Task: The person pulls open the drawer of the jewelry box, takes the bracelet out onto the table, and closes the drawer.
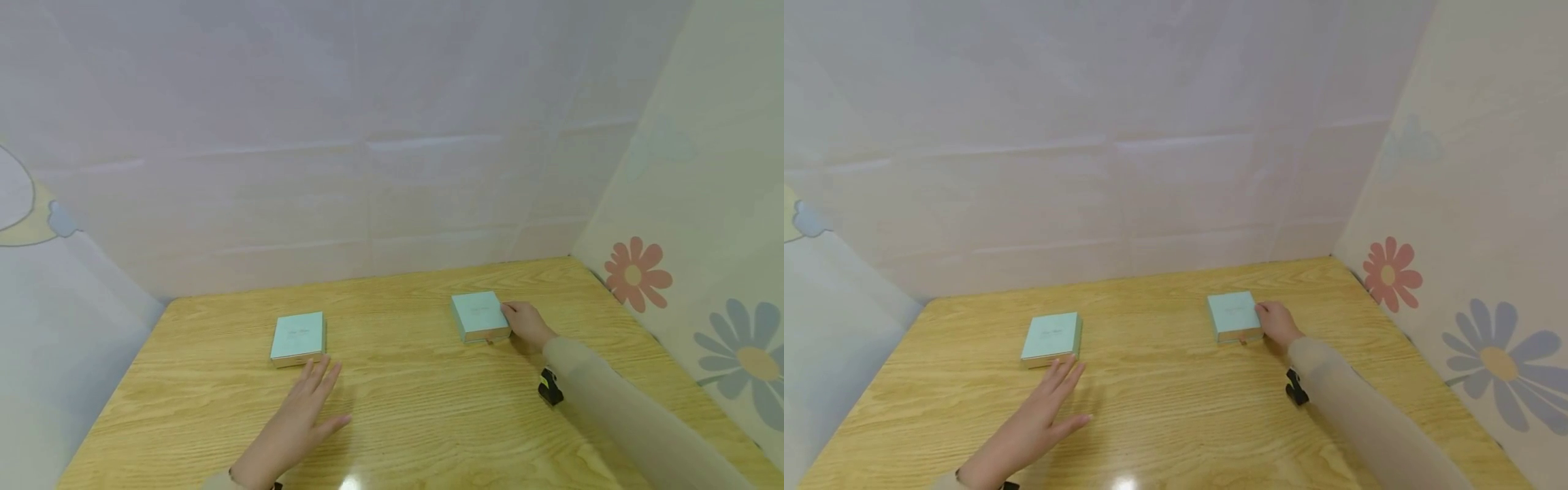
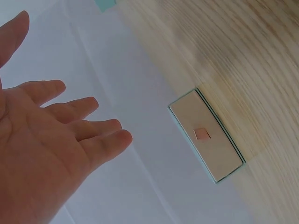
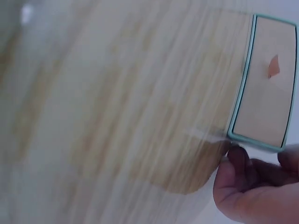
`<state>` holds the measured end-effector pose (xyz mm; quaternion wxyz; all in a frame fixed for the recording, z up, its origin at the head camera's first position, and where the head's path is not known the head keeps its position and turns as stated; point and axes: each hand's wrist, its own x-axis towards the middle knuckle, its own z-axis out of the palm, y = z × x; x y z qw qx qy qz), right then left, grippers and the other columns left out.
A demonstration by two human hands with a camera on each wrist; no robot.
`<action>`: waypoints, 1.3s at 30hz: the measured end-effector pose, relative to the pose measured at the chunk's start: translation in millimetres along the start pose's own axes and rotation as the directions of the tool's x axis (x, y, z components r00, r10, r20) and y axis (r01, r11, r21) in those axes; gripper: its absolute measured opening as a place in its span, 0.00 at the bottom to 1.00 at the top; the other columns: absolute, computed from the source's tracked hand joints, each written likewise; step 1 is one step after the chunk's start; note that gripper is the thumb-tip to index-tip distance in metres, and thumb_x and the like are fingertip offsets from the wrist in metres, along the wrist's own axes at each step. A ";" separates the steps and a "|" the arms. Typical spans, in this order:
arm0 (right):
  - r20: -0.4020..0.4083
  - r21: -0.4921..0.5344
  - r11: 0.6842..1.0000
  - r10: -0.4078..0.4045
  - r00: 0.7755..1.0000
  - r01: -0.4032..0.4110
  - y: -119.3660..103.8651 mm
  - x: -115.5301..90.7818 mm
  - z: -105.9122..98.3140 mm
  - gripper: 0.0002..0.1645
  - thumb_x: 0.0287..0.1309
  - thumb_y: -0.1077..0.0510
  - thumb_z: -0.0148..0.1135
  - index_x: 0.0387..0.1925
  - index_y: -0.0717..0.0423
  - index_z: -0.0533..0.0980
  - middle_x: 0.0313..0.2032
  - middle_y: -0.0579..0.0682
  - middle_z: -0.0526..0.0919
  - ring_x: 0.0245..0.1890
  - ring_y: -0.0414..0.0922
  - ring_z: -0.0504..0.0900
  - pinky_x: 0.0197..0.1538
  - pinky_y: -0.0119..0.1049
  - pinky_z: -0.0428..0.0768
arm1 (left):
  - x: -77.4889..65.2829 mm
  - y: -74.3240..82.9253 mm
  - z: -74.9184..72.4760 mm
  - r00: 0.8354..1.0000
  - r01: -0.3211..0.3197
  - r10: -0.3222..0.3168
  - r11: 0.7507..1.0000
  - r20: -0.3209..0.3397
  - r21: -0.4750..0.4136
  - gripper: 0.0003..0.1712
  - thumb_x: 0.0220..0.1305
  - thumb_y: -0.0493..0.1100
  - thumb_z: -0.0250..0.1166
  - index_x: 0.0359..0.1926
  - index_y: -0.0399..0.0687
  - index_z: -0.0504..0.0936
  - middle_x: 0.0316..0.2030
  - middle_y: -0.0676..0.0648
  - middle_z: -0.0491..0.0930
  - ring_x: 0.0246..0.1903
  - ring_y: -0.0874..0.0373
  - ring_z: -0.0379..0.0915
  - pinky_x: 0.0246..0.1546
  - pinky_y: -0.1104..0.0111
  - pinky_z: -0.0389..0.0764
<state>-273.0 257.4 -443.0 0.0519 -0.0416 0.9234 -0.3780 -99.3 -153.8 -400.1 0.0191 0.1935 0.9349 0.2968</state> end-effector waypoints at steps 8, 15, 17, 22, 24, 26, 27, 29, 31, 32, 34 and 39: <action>0.072 0.073 0.994 0.080 0.994 -0.085 4.5 4.5 -3.4 0.29 0.77 0.58 0.34 0.62 0.82 0.61 0.60 0.77 0.66 0.61 0.69 0.66 0.62 0.57 0.68 | 8.6 8.4 3.9 1.000 -0.002 0.001 1.000 -0.026 -0.029 0.42 0.66 0.49 0.65 0.72 0.34 0.58 0.72 0.34 0.52 0.71 0.33 0.41 0.64 0.37 0.52; 0.102 0.116 0.990 0.063 0.993 -0.074 5.4 5.0 -4.2 0.29 0.78 0.57 0.34 0.60 0.83 0.62 0.56 0.76 0.71 0.54 0.64 0.74 0.53 0.52 0.76 | 13.5 12.2 9.6 0.999 0.019 -0.021 0.998 -0.035 -0.054 0.39 0.67 0.48 0.64 0.70 0.33 0.61 0.70 0.34 0.56 0.70 0.35 0.47 0.64 0.39 0.55; 0.122 0.137 0.989 0.046 0.991 -0.062 7.3 6.1 -5.1 0.30 0.78 0.55 0.35 0.60 0.83 0.63 0.55 0.75 0.72 0.53 0.62 0.75 0.53 0.51 0.76 | 14.3 12.8 11.8 0.998 0.023 -0.027 0.998 -0.048 -0.064 0.37 0.67 0.47 0.64 0.70 0.33 0.62 0.70 0.34 0.58 0.69 0.35 0.49 0.64 0.40 0.56; 0.163 0.160 0.987 -0.009 0.987 -0.017 11.1 8.2 -7.0 0.37 0.77 0.47 0.37 0.60 0.84 0.61 0.57 0.76 0.70 0.57 0.65 0.72 0.57 0.53 0.74 | 15.8 15.6 17.6 0.997 0.013 -0.022 0.994 -0.077 -0.113 0.35 0.67 0.46 0.63 0.69 0.33 0.64 0.68 0.33 0.61 0.68 0.34 0.53 0.63 0.40 0.57; 0.173 0.164 0.986 -0.004 0.985 -0.025 10.8 8.2 -6.3 0.37 0.77 0.48 0.37 0.62 0.83 0.59 0.59 0.77 0.67 0.60 0.67 0.69 0.60 0.55 0.71 | 16.1 16.8 19.7 0.997 0.009 -0.019 0.992 -0.077 -0.128 0.35 0.68 0.47 0.63 0.69 0.34 0.64 0.67 0.33 0.62 0.67 0.33 0.53 0.63 0.39 0.58; 0.175 0.160 0.986 0.019 0.984 -0.048 9.7 7.9 -5.0 0.35 0.78 0.51 0.36 0.63 0.83 0.57 0.62 0.77 0.63 0.63 0.69 0.63 0.64 0.58 0.65 | 16.6 18.0 21.5 0.997 0.009 -0.020 0.989 -0.075 -0.147 0.35 0.68 0.48 0.63 0.69 0.34 0.64 0.67 0.33 0.63 0.67 0.33 0.54 0.63 0.39 0.57; 0.174 0.155 0.987 0.026 0.984 -0.053 8.7 7.4 -4.5 0.34 0.78 0.52 0.35 0.64 0.83 0.57 0.62 0.77 0.63 0.64 0.69 0.62 0.65 0.58 0.64 | 17.1 18.6 22.4 0.997 0.009 -0.021 0.988 -0.076 -0.155 0.35 0.68 0.48 0.63 0.68 0.34 0.65 0.67 0.33 0.63 0.67 0.33 0.54 0.63 0.39 0.58; 0.167 0.141 0.989 0.030 0.985 -0.054 7.4 7.3 -3.6 0.32 0.78 0.54 0.33 0.64 0.83 0.57 0.62 0.78 0.63 0.63 0.70 0.62 0.64 0.59 0.64 | 18.5 20.1 24.1 0.997 0.013 -0.027 0.984 -0.074 -0.176 0.35 0.68 0.48 0.63 0.68 0.34 0.65 0.66 0.33 0.64 0.67 0.34 0.55 0.63 0.39 0.59; 0.159 0.127 0.990 0.033 0.987 -0.053 7.7 8.2 -2.7 0.32 0.78 0.55 0.32 0.64 0.83 0.57 0.62 0.78 0.63 0.63 0.70 0.63 0.64 0.59 0.64 | 19.9 21.4 25.5 0.997 0.021 -0.036 0.978 -0.067 -0.206 0.35 0.68 0.48 0.63 0.68 0.34 0.65 0.66 0.33 0.64 0.66 0.34 0.57 0.62 0.40 0.60; 0.158 0.120 0.992 0.030 0.987 -0.049 8.1 8.6 -2.6 0.32 0.78 0.55 0.32 0.63 0.83 0.57 0.62 0.78 0.63 0.63 0.70 0.63 0.64 0.59 0.64 | 20.5 22.1 26.1 0.997 0.026 -0.040 0.975 -0.061 -0.219 0.35 0.68 0.49 0.62 0.68 0.34 0.65 0.66 0.33 0.64 0.66 0.34 0.58 0.62 0.40 0.60; 0.158 0.115 0.992 0.027 0.987 -0.045 8.9 9.4 -3.1 0.32 0.78 0.55 0.32 0.63 0.83 0.58 0.61 0.78 0.64 0.63 0.70 0.63 0.64 0.59 0.64 | 21.7 23.2 27.0 0.998 0.032 -0.045 0.970 -0.045 -0.242 0.35 0.69 0.50 0.62 0.68 0.34 0.64 0.66 0.32 0.64 0.65 0.34 0.58 0.62 0.40 0.61; 0.173 0.131 0.990 0.032 0.984 -0.055 9.8 9.6 -4.5 0.32 0.78 0.54 0.33 0.64 0.83 0.57 0.62 0.78 0.62 0.64 0.70 0.62 0.65 0.59 0.63 | 24.3 25.1 29.3 0.999 0.041 -0.044 0.957 -0.003 -0.285 0.37 0.70 0.52 0.59 0.69 0.33 0.63 0.66 0.31 0.63 0.65 0.34 0.58 0.62 0.40 0.61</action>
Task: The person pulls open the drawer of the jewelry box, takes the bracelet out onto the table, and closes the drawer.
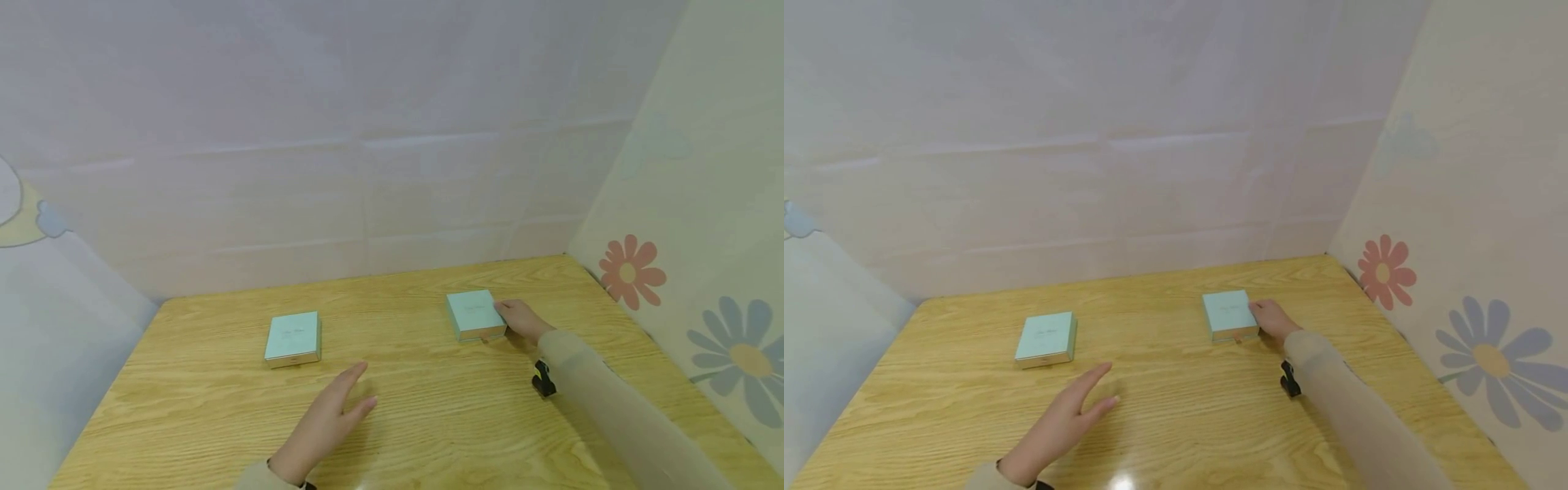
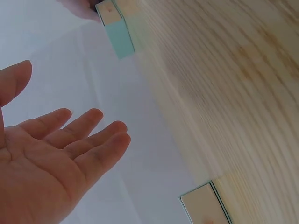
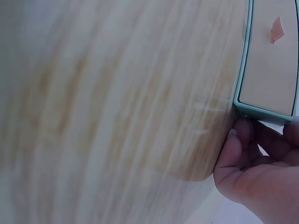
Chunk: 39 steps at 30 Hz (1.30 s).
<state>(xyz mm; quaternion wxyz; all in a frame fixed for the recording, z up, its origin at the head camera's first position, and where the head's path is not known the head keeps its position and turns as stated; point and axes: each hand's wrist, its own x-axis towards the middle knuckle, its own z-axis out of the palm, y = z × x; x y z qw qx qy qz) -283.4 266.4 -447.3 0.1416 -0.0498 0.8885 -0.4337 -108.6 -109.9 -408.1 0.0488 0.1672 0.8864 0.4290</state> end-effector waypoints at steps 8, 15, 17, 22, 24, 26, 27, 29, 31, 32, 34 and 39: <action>0.019 0.030 0.999 0.022 1.000 -0.023 0.6 1.0 -1.2 0.32 0.78 0.54 0.34 0.65 0.82 0.55 0.65 0.77 0.58 0.66 0.69 0.58 0.67 0.59 0.60 | 6.1 6.1 5.1 0.997 0.031 -0.024 0.994 0.071 -0.102 0.38 0.71 0.55 0.57 0.70 0.33 0.61 0.67 0.31 0.61 0.66 0.33 0.55 0.61 0.38 0.61; 0.042 0.040 0.999 0.033 0.999 -0.035 1.0 2.3 -3.2 0.33 0.78 0.54 0.34 0.66 0.81 0.54 0.66 0.76 0.57 0.67 0.69 0.56 0.67 0.58 0.59 | 12.7 12.1 14.3 0.996 0.053 -0.041 0.985 0.073 -0.166 0.35 0.71 0.54 0.57 0.68 0.34 0.65 0.66 0.33 0.64 0.66 0.35 0.57 0.61 0.40 0.63; 0.045 0.039 0.999 0.028 0.999 -0.030 1.3 2.5 -3.4 0.33 0.78 0.54 0.34 0.66 0.81 0.54 0.66 0.76 0.57 0.67 0.69 0.56 0.67 0.58 0.58 | 14.6 13.9 17.3 0.996 0.055 -0.042 0.982 0.073 -0.179 0.34 0.71 0.54 0.57 0.67 0.34 0.66 0.65 0.33 0.65 0.65 0.35 0.58 0.61 0.40 0.63; 0.049 0.036 0.999 0.027 0.998 -0.028 0.6 2.2 -3.7 0.33 0.78 0.54 0.34 0.66 0.82 0.53 0.66 0.76 0.56 0.67 0.69 0.55 0.68 0.58 0.58 | 19.6 16.1 23.2 0.998 0.047 -0.036 0.982 0.060 -0.181 0.33 0.72 0.54 0.56 0.66 0.34 0.68 0.64 0.33 0.67 0.64 0.35 0.61 0.60 0.41 0.65; 0.053 0.042 0.999 0.025 0.998 -0.028 -0.6 1.8 -4.3 0.33 0.78 0.54 0.34 0.66 0.82 0.53 0.66 0.76 0.56 0.68 0.69 0.54 0.68 0.58 0.58 | 21.3 16.6 24.9 0.998 0.046 -0.036 0.982 0.058 -0.183 0.33 0.72 0.54 0.56 0.66 0.34 0.68 0.64 0.33 0.67 0.63 0.35 0.62 0.58 0.42 0.67; 0.060 0.041 0.999 0.017 0.998 -0.020 -1.9 1.4 -5.1 0.32 0.78 0.55 0.34 0.66 0.83 0.53 0.66 0.77 0.56 0.67 0.69 0.55 0.68 0.58 0.58 | 23.0 16.8 26.2 0.997 0.049 -0.038 0.980 0.062 -0.193 0.32 0.72 0.54 0.56 0.66 0.34 0.68 0.64 0.33 0.67 0.62 0.35 0.63 0.57 0.42 0.69; 0.064 0.045 0.999 0.016 0.998 -0.019 -2.5 1.1 -5.5 0.32 0.78 0.55 0.34 0.65 0.83 0.54 0.66 0.77 0.56 0.67 0.69 0.55 0.67 0.58 0.59 | 23.8 17.0 26.9 0.997 0.052 -0.040 0.978 0.065 -0.203 0.32 0.72 0.54 0.56 0.66 0.34 0.68 0.64 0.33 0.67 0.62 0.35 0.63 0.56 0.42 0.69; 0.068 0.050 0.999 0.012 0.998 -0.015 -3.3 0.8 -6.1 0.31 0.78 0.56 0.34 0.65 0.83 0.54 0.66 0.77 0.57 0.67 0.69 0.56 0.67 0.58 0.59 | 25.8 17.6 28.4 0.997 0.052 -0.038 0.975 0.069 -0.216 0.32 0.72 0.53 0.56 0.66 0.34 0.69 0.63 0.33 0.68 0.62 0.35 0.63 0.55 0.41 0.70; 0.072 0.046 0.999 0.008 0.997 -0.011 -3.6 0.2 -6.7 0.31 0.78 0.56 0.33 0.65 0.83 0.55 0.65 0.77 0.58 0.66 0.69 0.57 0.67 0.58 0.60 | 27.5 18.3 29.9 0.997 0.051 -0.036 0.972 0.069 -0.228 0.31 0.72 0.52 0.57 0.65 0.34 0.69 0.63 0.34 0.69 0.61 0.35 0.64 0.56 0.41 0.70; 0.074 0.045 0.999 0.007 0.997 -0.010 -3.5 0.1 -6.7 0.31 0.78 0.56 0.33 0.65 0.83 0.55 0.65 0.77 0.59 0.66 0.69 0.58 0.67 0.58 0.61 | 28.4 18.7 30.6 0.997 0.048 -0.033 0.971 0.069 -0.233 0.31 0.72 0.52 0.57 0.65 0.33 0.69 0.63 0.34 0.69 0.61 0.35 0.64 0.55 0.41 0.70; 0.074 0.051 0.999 0.008 0.997 -0.012 -3.1 0.0 -6.6 0.31 0.78 0.56 0.33 0.65 0.83 0.56 0.65 0.77 0.59 0.66 0.69 0.58 0.66 0.58 0.61 | 29.9 20.0 31.7 0.997 0.042 -0.026 0.969 0.068 -0.242 0.30 0.72 0.50 0.57 0.65 0.33 0.69 0.62 0.34 0.70 0.60 0.35 0.65 0.56 0.41 0.70; 0.074 0.054 0.998 0.011 0.997 -0.015 -2.6 -0.7 -6.2 0.31 0.78 0.56 0.33 0.65 0.82 0.56 0.64 0.77 0.60 0.65 0.68 0.60 0.65 0.57 0.64 | 32.9 22.3 34.3 0.996 0.041 -0.019 0.960 0.082 -0.275 0.29 0.72 0.49 0.57 0.64 0.32 0.70 0.62 0.34 0.70 0.60 0.35 0.65 0.55 0.42 0.70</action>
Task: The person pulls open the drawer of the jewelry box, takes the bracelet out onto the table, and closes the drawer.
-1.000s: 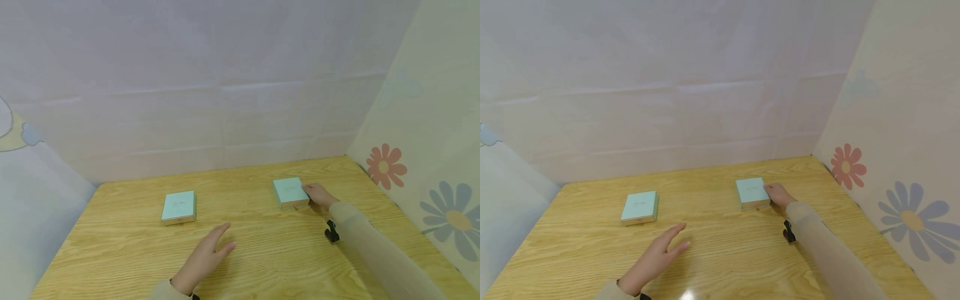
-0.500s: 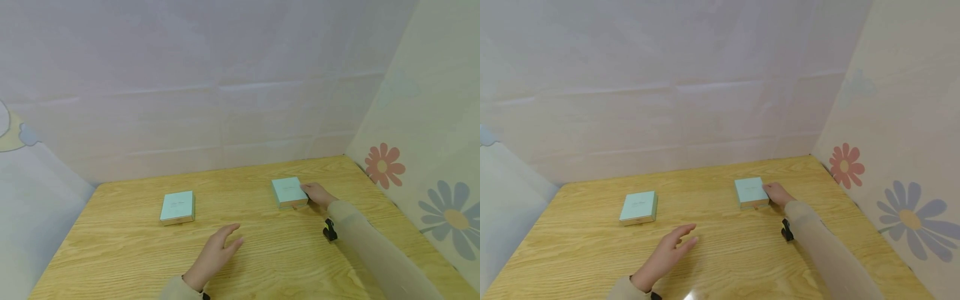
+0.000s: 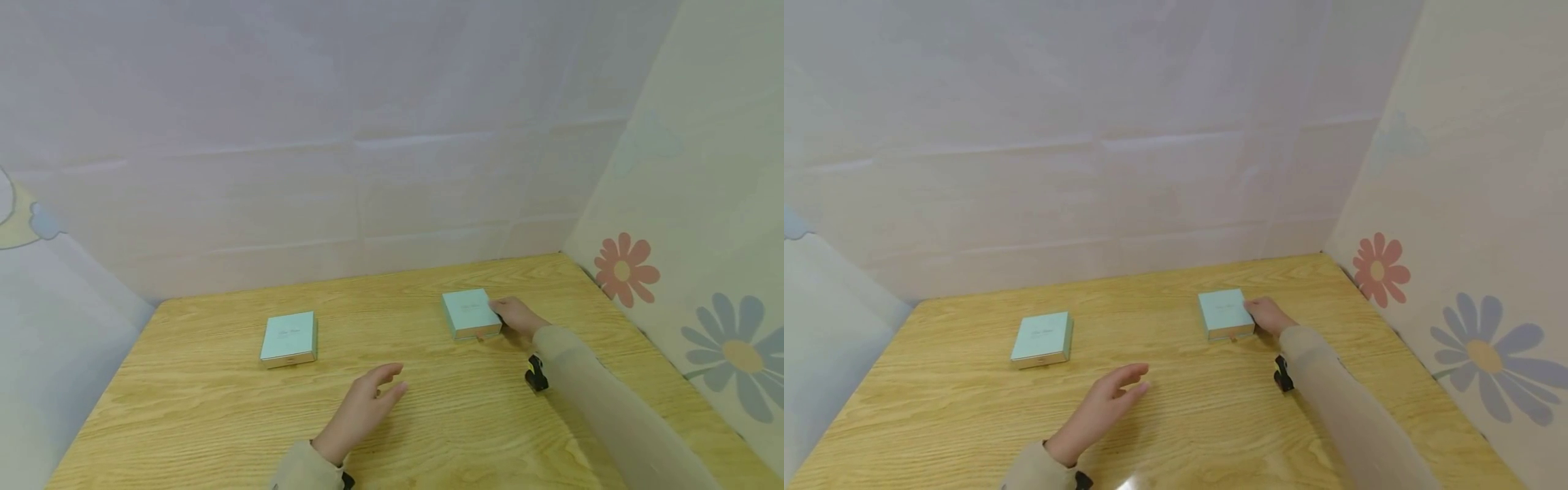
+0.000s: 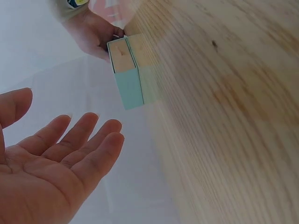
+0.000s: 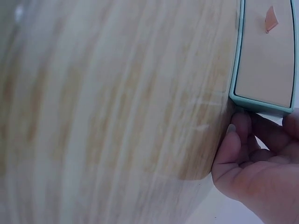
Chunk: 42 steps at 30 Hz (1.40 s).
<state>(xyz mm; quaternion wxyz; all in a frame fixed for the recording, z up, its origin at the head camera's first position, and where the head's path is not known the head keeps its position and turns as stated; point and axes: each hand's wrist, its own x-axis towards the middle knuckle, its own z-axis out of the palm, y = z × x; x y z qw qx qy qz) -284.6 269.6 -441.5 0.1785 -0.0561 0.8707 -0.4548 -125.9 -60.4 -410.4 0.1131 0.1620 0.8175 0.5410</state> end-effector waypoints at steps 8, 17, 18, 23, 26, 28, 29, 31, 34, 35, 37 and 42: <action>0.004 0.006 1.000 0.011 1.000 -0.011 0.2 1.9 -0.1 0.31 0.78 0.55 0.34 0.66 0.81 0.55 0.65 0.76 0.59 0.66 0.67 0.59 0.66 0.57 0.64 | 7.4 1.1 5.1 1.000 -0.014 0.015 0.999 0.023 -0.042 0.27 0.73 0.46 0.57 0.63 0.29 0.70 0.60 0.33 0.71 0.56 0.39 0.70 0.54 0.46 0.73; -0.025 0.004 1.000 0.000 1.000 0.000 2.0 2.2 0.2 0.29 0.78 0.57 0.34 0.61 0.81 0.63 0.57 0.73 0.71 0.57 0.62 0.72 0.57 0.51 0.73 | 15.1 5.7 13.8 0.999 0.002 0.001 0.994 0.032 -0.106 0.25 0.73 0.44 0.56 0.63 0.31 0.70 0.58 0.33 0.73 0.55 0.39 0.71 0.52 0.47 0.75; -0.030 0.004 1.000 -0.004 1.000 0.004 1.7 1.8 0.1 0.28 0.78 0.57 0.35 0.60 0.81 0.65 0.55 0.72 0.73 0.55 0.60 0.73 0.55 0.49 0.74 | 16.1 5.6 14.8 1.000 0.005 -0.002 0.994 0.030 -0.113 0.25 0.73 0.43 0.56 0.63 0.31 0.70 0.58 0.34 0.74 0.55 0.39 0.71 0.51 0.47 0.76; -0.028 0.005 1.000 0.003 1.000 -0.003 0.6 2.4 2.1 0.29 0.78 0.57 0.35 0.62 0.81 0.62 0.60 0.74 0.69 0.60 0.63 0.70 0.59 0.52 0.72 | 19.2 4.9 18.6 0.999 0.031 -0.028 0.992 0.027 -0.120 0.25 0.73 0.46 0.56 0.63 0.32 0.71 0.57 0.36 0.75 0.56 0.39 0.70 0.54 0.47 0.74; -0.018 0.020 1.000 0.022 1.000 -0.022 1.0 3.6 3.5 0.30 0.78 0.56 0.34 0.65 0.80 0.58 0.64 0.75 0.62 0.66 0.66 0.61 0.64 0.56 0.66 | 21.4 3.9 21.1 0.999 0.035 -0.032 0.992 0.027 -0.125 0.26 0.73 0.47 0.56 0.62 0.31 0.72 0.56 0.37 0.76 0.56 0.39 0.70 0.55 0.47 0.73; -0.018 0.027 0.999 0.030 0.999 -0.030 0.5 3.5 4.2 0.30 0.78 0.56 0.34 0.65 0.80 0.58 0.65 0.75 0.61 0.66 0.66 0.60 0.65 0.56 0.65 | 23.2 2.9 23.0 0.999 0.025 -0.022 0.991 0.027 -0.130 0.25 0.73 0.46 0.56 0.61 0.30 0.72 0.55 0.36 0.76 0.56 0.39 0.71 0.55 0.47 0.72; -0.021 0.024 0.999 0.031 0.999 -0.031 0.0 2.7 4.3 0.30 0.78 0.56 0.34 0.65 0.80 0.58 0.65 0.75 0.62 0.66 0.66 0.61 0.64 0.56 0.66 | 23.9 2.3 24.2 1.000 0.018 -0.015 0.991 0.024 -0.129 0.25 0.73 0.45 0.56 0.60 0.29 0.72 0.54 0.36 0.77 0.55 0.39 0.71 0.55 0.47 0.73; -0.025 0.018 0.999 0.029 0.999 -0.029 -1.0 1.2 4.2 0.30 0.78 0.56 0.34 0.64 0.80 0.60 0.63 0.74 0.64 0.65 0.65 0.64 0.63 0.55 0.68 | 25.1 1.4 26.0 1.000 0.008 -0.004 0.991 0.024 -0.137 0.24 0.73 0.43 0.56 0.60 0.28 0.72 0.53 0.36 0.77 0.55 0.39 0.72 0.55 0.47 0.73; -0.030 0.013 1.000 0.018 0.999 -0.018 -1.6 -0.5 4.1 0.29 0.78 0.57 0.34 0.62 0.80 0.63 0.61 0.73 0.68 0.62 0.64 0.67 0.61 0.54 0.70 | 25.8 0.7 28.1 1.000 0.012 -0.008 0.989 0.028 -0.150 0.23 0.73 0.42 0.56 0.60 0.27 0.72 0.53 0.36 0.77 0.55 0.39 0.72 0.54 0.47 0.73; -0.029 0.014 1.000 0.014 0.999 -0.013 -1.7 -0.8 4.0 0.29 0.78 0.57 0.34 0.62 0.80 0.64 0.60 0.73 0.69 0.62 0.64 0.67 0.61 0.54 0.70 | 26.1 0.6 28.5 1.000 0.016 -0.011 0.988 0.029 -0.154 0.23 0.73 0.42 0.56 0.60 0.28 0.72 0.53 0.36 0.77 0.55 0.39 0.72 0.54 0.47 0.73; -0.029 0.015 1.000 0.008 1.000 -0.008 -1.5 -0.6 4.3 0.28 0.78 0.57 0.34 0.61 0.80 0.65 0.59 0.73 0.69 0.61 0.64 0.68 0.60 0.54 0.70 | 26.4 0.5 28.8 0.999 0.021 -0.017 0.987 0.030 -0.156 0.23 0.73 0.42 0.56 0.60 0.28 0.72 0.54 0.36 0.77 0.55 0.39 0.71 0.54 0.47 0.73; -0.027 0.032 0.999 0.005 1.000 -0.004 -1.1 1.0 5.6 0.28 0.78 0.57 0.34 0.62 0.80 0.63 0.62 0.74 0.66 0.64 0.65 0.65 0.63 0.55 0.67 | 26.9 0.4 29.0 0.999 0.028 -0.023 0.990 0.034 -0.141 0.23 0.73 0.43 0.56 0.60 0.28 0.72 0.54 0.36 0.76 0.55 0.39 0.71 0.54 0.47 0.73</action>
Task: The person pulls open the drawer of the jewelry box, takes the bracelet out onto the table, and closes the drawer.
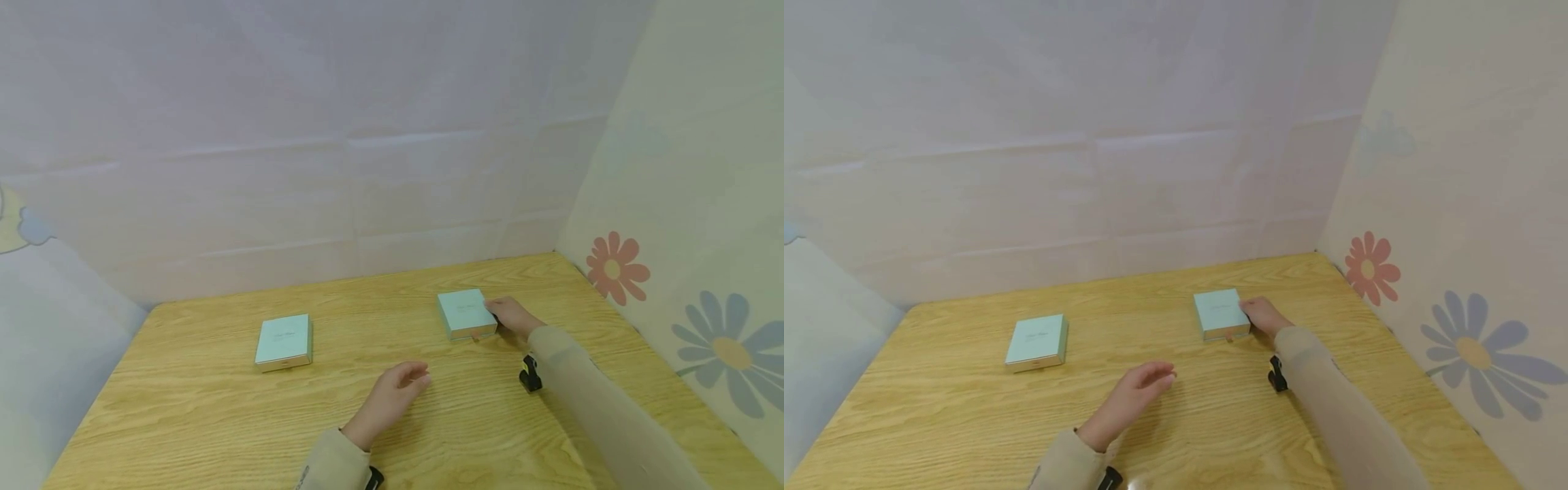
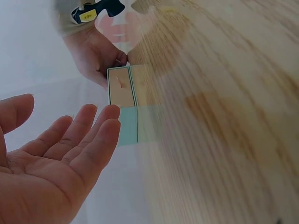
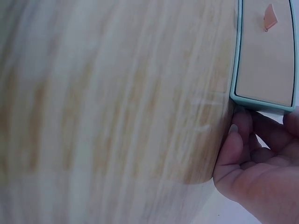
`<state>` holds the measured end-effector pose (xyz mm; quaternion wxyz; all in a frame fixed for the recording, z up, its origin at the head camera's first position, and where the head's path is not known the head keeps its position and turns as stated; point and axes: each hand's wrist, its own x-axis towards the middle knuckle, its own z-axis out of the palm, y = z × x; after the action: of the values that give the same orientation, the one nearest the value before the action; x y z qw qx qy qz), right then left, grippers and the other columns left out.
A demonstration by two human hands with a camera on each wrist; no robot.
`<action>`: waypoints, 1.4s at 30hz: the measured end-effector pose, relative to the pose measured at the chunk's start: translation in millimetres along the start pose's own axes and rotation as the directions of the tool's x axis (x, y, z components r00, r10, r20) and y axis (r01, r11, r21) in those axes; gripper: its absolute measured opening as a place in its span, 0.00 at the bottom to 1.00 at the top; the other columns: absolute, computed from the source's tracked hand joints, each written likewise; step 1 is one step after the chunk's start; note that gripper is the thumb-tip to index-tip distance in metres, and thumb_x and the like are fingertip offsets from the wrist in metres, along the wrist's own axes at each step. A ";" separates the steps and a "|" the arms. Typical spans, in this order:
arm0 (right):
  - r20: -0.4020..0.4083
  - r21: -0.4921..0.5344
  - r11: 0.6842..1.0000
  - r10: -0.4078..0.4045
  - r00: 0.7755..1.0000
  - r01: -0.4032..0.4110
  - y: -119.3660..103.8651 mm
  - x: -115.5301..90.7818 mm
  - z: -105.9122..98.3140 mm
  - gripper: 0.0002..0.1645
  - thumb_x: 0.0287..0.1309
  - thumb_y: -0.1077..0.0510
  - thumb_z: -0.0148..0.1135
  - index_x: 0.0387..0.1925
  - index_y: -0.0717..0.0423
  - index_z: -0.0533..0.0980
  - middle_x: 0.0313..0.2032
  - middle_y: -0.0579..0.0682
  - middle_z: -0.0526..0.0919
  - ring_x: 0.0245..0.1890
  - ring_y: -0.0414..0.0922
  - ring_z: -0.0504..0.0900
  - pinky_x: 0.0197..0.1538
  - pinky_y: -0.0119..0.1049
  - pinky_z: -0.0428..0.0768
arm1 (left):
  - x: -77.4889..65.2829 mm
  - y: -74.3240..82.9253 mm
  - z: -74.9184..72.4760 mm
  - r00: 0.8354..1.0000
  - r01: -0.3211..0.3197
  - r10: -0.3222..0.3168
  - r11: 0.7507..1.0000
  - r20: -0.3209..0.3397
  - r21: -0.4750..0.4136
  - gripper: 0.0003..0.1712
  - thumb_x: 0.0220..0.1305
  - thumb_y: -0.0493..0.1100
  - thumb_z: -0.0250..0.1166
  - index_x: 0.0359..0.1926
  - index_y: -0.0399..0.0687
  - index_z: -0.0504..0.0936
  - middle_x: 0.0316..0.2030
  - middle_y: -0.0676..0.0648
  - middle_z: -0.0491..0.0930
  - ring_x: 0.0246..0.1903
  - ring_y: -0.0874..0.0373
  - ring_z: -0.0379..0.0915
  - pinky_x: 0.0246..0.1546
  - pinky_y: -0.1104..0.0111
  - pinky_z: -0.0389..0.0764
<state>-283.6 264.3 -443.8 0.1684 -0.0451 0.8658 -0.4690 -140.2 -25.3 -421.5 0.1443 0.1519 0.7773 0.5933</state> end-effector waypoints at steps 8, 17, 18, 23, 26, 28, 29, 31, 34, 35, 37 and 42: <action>0.027 0.013 1.000 -0.018 0.999 0.018 0.3 1.1 0.4 0.29 0.78 0.57 0.34 0.64 0.81 0.60 0.63 0.75 0.64 0.65 0.67 0.61 0.65 0.57 0.64 | 0.9 1.9 0.8 1.000 0.008 -0.008 1.000 0.004 -0.013 0.24 0.73 0.43 0.56 0.60 0.28 0.72 0.54 0.36 0.76 0.55 0.40 0.72 0.54 0.48 0.73; 0.037 0.004 1.000 -0.021 0.999 0.020 0.4 2.1 -0.4 0.29 0.78 0.57 0.33 0.62 0.80 0.63 0.62 0.74 0.66 0.65 0.66 0.62 0.65 0.57 0.64 | 5.5 -0.5 3.4 1.000 -0.004 0.004 1.000 -0.003 -0.005 0.23 0.73 0.42 0.56 0.60 0.27 0.72 0.55 0.34 0.76 0.56 0.38 0.70 0.56 0.46 0.71; 0.036 0.003 1.000 -0.018 0.999 0.017 0.1 2.0 -0.4 0.29 0.78 0.57 0.33 0.62 0.80 0.63 0.62 0.74 0.65 0.65 0.67 0.61 0.65 0.57 0.64 | 6.1 -1.0 3.7 1.000 0.000 0.000 1.000 -0.003 -0.004 0.23 0.73 0.42 0.56 0.60 0.27 0.72 0.55 0.34 0.75 0.56 0.38 0.70 0.56 0.45 0.71; 0.030 -0.004 1.000 -0.004 1.000 0.004 -1.2 2.4 0.3 0.29 0.78 0.57 0.33 0.63 0.79 0.62 0.62 0.74 0.66 0.64 0.66 0.64 0.64 0.56 0.66 | 8.9 -2.6 5.6 1.000 0.011 -0.011 1.000 -0.009 -0.004 0.22 0.73 0.42 0.56 0.59 0.29 0.74 0.55 0.35 0.76 0.56 0.39 0.70 0.56 0.45 0.71; 0.035 -0.012 1.000 0.000 0.999 0.000 -0.9 2.7 0.5 0.29 0.78 0.56 0.33 0.64 0.79 0.61 0.63 0.74 0.64 0.65 0.66 0.63 0.64 0.56 0.66 | 10.7 -3.3 6.5 1.000 0.012 -0.012 1.000 -0.011 -0.012 0.22 0.73 0.43 0.56 0.59 0.29 0.74 0.54 0.35 0.76 0.55 0.40 0.71 0.54 0.46 0.72; 0.038 -0.010 1.000 0.003 0.999 -0.003 -0.5 2.9 0.4 0.30 0.78 0.55 0.33 0.65 0.80 0.59 0.64 0.75 0.63 0.65 0.67 0.61 0.64 0.57 0.66 | 11.9 -3.5 7.2 1.000 0.017 -0.017 1.000 -0.014 -0.021 0.22 0.73 0.43 0.56 0.59 0.30 0.74 0.54 0.36 0.77 0.54 0.41 0.72 0.53 0.47 0.73; 0.039 -0.013 1.000 0.005 0.999 -0.005 -0.3 2.8 0.1 0.30 0.78 0.55 0.33 0.65 0.80 0.59 0.64 0.75 0.62 0.66 0.67 0.61 0.64 0.57 0.65 | 12.5 -3.6 7.5 1.000 0.020 -0.021 0.999 -0.013 -0.029 0.22 0.73 0.43 0.56 0.59 0.30 0.74 0.54 0.37 0.77 0.54 0.42 0.72 0.53 0.47 0.74; 0.039 -0.013 1.000 0.008 0.999 -0.008 0.3 3.1 -0.1 0.31 0.78 0.55 0.33 0.65 0.80 0.58 0.65 0.75 0.61 0.66 0.67 0.59 0.65 0.57 0.64 | 14.2 -3.9 8.5 1.000 0.027 -0.028 0.999 -0.015 -0.042 0.22 0.73 0.43 0.56 0.59 0.30 0.74 0.53 0.38 0.77 0.53 0.43 0.73 0.52 0.48 0.75; 0.037 -0.012 1.000 0.007 0.999 -0.007 1.4 3.7 0.0 0.30 0.78 0.55 0.33 0.66 0.79 0.58 0.65 0.75 0.61 0.66 0.67 0.59 0.65 0.57 0.64 | 16.4 -3.6 10.2 0.999 0.042 -0.043 0.997 -0.014 -0.064 0.23 0.73 0.43 0.55 0.59 0.29 0.73 0.53 0.38 0.78 0.51 0.44 0.75 0.52 0.50 0.75; 0.035 -0.009 1.000 0.008 0.999 -0.008 1.8 3.9 0.2 0.30 0.78 0.55 0.33 0.65 0.79 0.59 0.65 0.75 0.61 0.66 0.66 0.60 0.65 0.57 0.64 | 17.2 -3.3 10.9 0.999 0.048 -0.049 0.996 -0.015 -0.071 0.23 0.73 0.43 0.56 0.59 0.29 0.73 0.53 0.38 0.78 0.51 0.45 0.76 0.52 0.50 0.76; 0.035 -0.007 1.000 0.005 0.999 -0.004 1.9 3.5 0.0 0.30 0.78 0.56 0.33 0.65 0.79 0.60 0.64 0.74 0.62 0.66 0.66 0.60 0.65 0.57 0.64 | 18.6 -2.0 12.5 0.998 0.056 -0.057 0.996 -0.018 -0.076 0.23 0.72 0.43 0.56 0.58 0.28 0.74 0.52 0.38 0.78 0.49 0.45 0.77 0.51 0.52 0.77; 0.040 -0.010 1.000 0.001 0.999 -0.001 1.6 2.4 -0.7 0.30 0.78 0.55 0.33 0.64 0.79 0.61 0.63 0.74 0.63 0.66 0.66 0.61 0.65 0.57 0.65 | 21.6 0.5 17.3 0.997 0.071 -0.073 0.993 -0.020 -0.091 0.22 0.72 0.42 0.57 0.58 0.28 0.74 0.48 0.38 0.80 0.46 0.45 0.78 0.48 0.54 0.78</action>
<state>-285.9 265.2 -445.3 0.1858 -0.0550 0.8646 -0.4636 -152.9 -1.2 -426.4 0.1634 0.1103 0.7562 0.6239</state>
